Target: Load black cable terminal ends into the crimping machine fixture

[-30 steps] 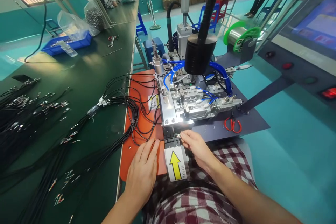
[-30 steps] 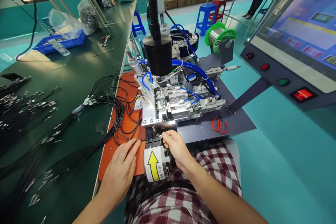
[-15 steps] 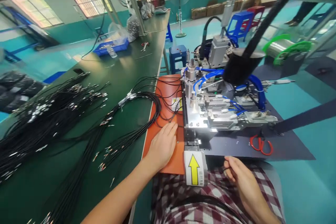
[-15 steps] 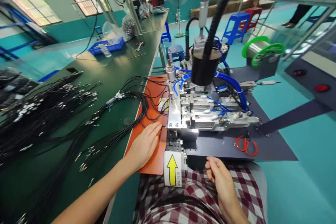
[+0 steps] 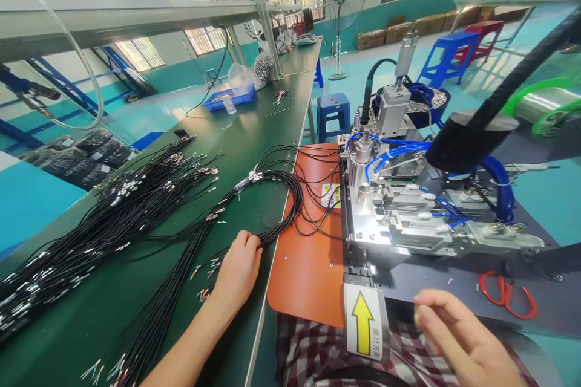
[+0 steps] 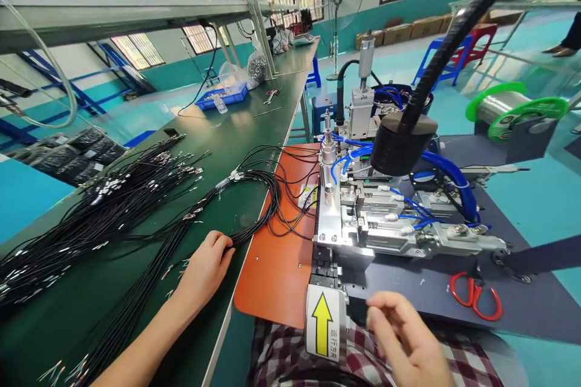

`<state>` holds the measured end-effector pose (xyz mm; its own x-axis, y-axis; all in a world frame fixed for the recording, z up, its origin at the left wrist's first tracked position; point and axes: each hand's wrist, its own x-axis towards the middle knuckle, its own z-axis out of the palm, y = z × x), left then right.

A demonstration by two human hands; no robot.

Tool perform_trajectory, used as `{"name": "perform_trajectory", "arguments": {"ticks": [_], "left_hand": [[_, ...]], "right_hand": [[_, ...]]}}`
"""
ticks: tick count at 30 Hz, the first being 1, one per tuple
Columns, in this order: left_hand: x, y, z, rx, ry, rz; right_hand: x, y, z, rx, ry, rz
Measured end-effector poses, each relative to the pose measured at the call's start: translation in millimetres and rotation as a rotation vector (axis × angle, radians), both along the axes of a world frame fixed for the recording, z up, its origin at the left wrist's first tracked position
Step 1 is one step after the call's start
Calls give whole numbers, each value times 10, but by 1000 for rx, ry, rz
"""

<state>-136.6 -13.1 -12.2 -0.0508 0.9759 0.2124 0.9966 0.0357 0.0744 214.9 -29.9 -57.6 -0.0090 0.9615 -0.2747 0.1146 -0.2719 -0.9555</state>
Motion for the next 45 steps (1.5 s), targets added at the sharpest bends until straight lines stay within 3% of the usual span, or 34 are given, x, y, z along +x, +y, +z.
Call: {"name": "perform_trajectory", "arguments": {"ticks": [4,6,9,11,13,15,18,20,22,27,30,33,35,38,42,45], "left_hand": [[40,12,211,-44,-34,-5],[94,35,350,-87,-181,-5],[261,105,512,-350,-801,-65],[429,156,533,-505,-1179,-142],[608,188,468,-513,-1300,-240],[762,190,343,-401,-1166,-332],[933,156,152,-223,-782,-447],[1032,135,76,-183,-612,-511],[1134,126,44,-156,-537,-552],[1296,105,55,-144,-486,-634],[1251,37,158,-90,-351,-619],[1159,-45,319,-100,-178,-569],[1118,-84,384,-219,-237,-587],[1109,-123,359,-395,-448,-589],[1199,-110,284,-451,-616,-493],[1348,-15,302,-560,-871,-430]], "right_hand": [[-453,98,308,260,-53,283],[-627,142,382,455,-131,380],[-827,176,431,830,-263,462],[-919,174,455,1046,-322,478],[-954,163,473,1140,-340,463],[-904,150,472,1052,-287,405],[-681,114,426,698,-93,252],[-481,69,374,489,28,163],[-288,9,319,391,100,105],[-28,-116,241,338,185,-51],[-104,-97,274,147,224,-144],[-304,5,336,-47,235,-63],[-437,84,370,-91,252,33],[-550,157,391,-106,296,86],[-542,196,349,-134,366,84],[-478,249,299,-106,373,109]]}}
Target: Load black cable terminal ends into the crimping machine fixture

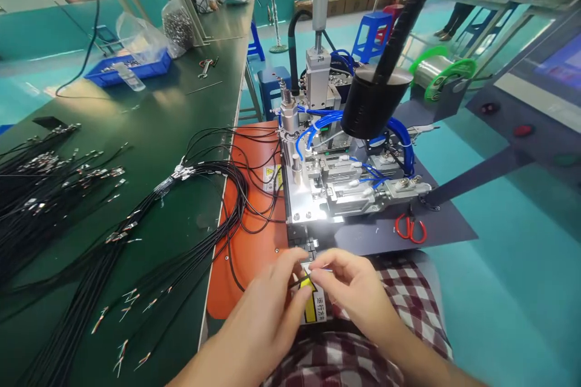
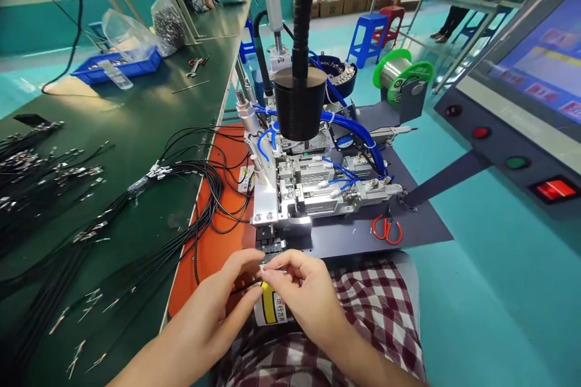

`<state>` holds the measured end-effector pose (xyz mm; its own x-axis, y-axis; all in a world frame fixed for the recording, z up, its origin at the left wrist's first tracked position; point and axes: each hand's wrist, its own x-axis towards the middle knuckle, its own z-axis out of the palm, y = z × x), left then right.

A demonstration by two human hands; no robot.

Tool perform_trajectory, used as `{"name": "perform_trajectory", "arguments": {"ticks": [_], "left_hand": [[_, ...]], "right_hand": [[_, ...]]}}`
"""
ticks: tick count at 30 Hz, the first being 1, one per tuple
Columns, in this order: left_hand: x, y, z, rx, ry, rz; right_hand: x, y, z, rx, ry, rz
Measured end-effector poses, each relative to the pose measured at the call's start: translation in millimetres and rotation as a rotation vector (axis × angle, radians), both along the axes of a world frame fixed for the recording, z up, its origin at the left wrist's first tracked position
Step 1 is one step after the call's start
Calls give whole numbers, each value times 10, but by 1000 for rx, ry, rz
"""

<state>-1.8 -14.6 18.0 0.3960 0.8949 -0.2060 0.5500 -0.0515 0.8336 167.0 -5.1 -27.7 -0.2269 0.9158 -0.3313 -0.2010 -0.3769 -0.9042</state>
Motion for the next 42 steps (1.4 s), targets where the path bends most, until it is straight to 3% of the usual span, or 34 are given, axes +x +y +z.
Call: {"name": "perform_trajectory", "arguments": {"ticks": [3,8,17,25,34,42], "left_hand": [[127,135,-9,-184,-211,31],[156,246,-153,-289,-342,119],[173,205,-211,-342,-424,165],[222,197,-204,-429,-594,231],[304,212,-209,-580,-734,486],[279,247,-233,-598,-698,444]], "right_hand": [[122,71,-26,-6,89,8],[300,124,-43,2,109,-101],[167,110,-57,-14,93,-63],[6,0,-48,49,-15,-128],[-19,-26,-16,96,-142,-76],[-29,-21,-50,100,-182,-81]]}}
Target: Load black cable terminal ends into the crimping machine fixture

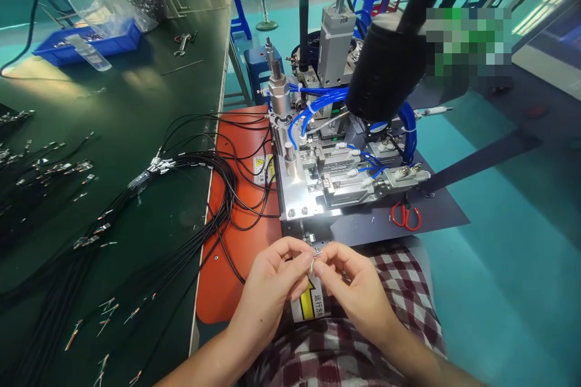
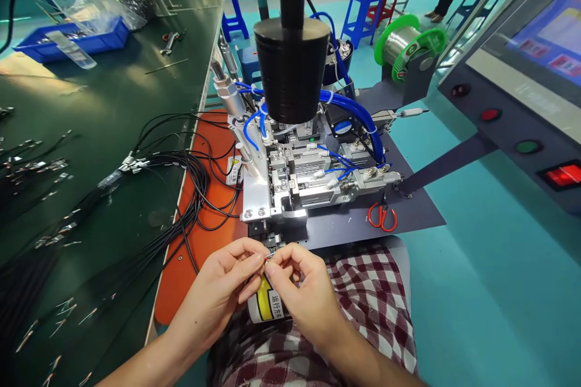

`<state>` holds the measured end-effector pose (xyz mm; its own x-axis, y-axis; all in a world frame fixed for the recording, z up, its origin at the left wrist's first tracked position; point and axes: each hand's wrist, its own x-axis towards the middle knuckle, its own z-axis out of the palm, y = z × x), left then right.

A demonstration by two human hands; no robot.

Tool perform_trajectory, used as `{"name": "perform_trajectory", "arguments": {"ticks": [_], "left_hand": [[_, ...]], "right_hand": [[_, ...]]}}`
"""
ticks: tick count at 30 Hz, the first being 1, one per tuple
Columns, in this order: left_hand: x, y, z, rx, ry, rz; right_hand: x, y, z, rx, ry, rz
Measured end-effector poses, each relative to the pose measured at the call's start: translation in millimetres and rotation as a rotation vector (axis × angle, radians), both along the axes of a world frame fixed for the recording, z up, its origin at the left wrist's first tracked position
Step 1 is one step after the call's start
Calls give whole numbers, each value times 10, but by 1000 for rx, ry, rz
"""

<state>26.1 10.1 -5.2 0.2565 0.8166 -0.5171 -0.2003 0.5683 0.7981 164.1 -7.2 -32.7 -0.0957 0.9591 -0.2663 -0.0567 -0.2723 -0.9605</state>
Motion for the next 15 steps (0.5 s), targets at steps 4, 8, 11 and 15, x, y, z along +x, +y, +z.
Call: {"name": "perform_trajectory", "arguments": {"ticks": [4,8,11,15], "left_hand": [[-18,-7,-31,-2,47,-42],[-16,-22,-36,1,69,-69],[-11,-22,-35,-2,74,-69],[-9,-25,-26,2,72,-78]], "right_hand": [[135,19,11,27,-19,34],[219,46,30,29,4,23],[218,58,48,48,-2,33],[185,59,64,54,-45,32]]}}
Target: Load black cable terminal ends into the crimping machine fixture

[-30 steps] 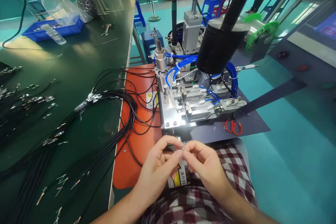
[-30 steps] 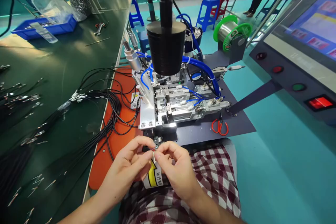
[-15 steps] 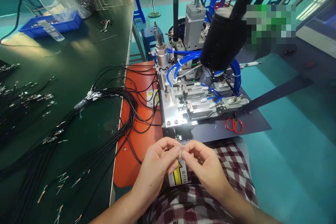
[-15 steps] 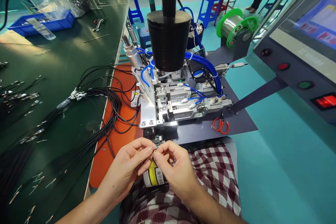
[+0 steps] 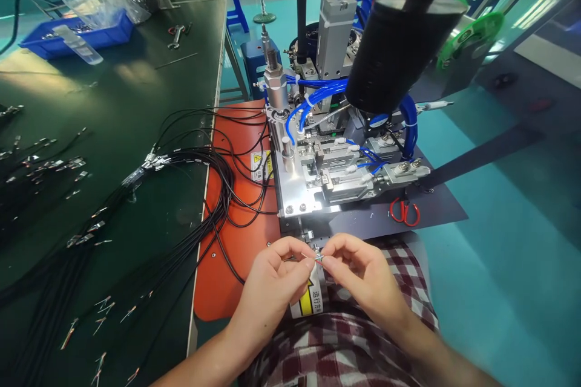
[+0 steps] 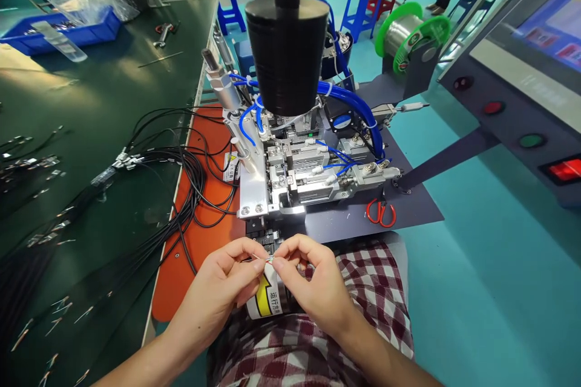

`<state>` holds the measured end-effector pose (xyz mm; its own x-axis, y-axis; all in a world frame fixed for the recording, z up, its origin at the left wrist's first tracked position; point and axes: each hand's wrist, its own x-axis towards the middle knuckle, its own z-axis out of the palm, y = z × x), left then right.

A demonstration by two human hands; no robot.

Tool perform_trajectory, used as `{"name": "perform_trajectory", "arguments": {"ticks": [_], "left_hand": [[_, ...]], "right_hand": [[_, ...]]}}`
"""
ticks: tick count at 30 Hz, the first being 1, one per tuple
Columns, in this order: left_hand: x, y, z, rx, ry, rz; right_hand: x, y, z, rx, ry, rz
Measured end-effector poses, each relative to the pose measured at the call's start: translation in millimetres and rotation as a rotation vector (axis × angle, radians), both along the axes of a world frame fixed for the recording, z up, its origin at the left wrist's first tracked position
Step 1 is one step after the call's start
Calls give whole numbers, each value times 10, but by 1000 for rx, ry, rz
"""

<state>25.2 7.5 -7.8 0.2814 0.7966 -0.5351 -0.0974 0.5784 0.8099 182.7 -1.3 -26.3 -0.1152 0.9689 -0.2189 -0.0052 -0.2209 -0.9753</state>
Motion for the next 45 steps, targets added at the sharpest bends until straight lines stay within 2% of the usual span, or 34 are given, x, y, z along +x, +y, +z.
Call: {"name": "perform_trajectory", "arguments": {"ticks": [11,21,27,34,38,45], "left_hand": [[36,-16,34,32,13,2],[26,-56,2,51,-35,-13],[12,-70,-55,29,-14,31],[-17,-37,-69,-4,-80,28],[-12,-28,-58,-2,-98,16],[-15,-10,-29,4,-38,-21]], "right_hand": [[-55,3,-4,-2,-9,-27],[-69,-5,-48,-181,179,-7],[-89,-44,-10,-130,71,-24],[-50,-60,-86,-122,116,-27],[-80,-62,-67,-128,110,-13],[-53,-48,-43,-127,106,44]]}}
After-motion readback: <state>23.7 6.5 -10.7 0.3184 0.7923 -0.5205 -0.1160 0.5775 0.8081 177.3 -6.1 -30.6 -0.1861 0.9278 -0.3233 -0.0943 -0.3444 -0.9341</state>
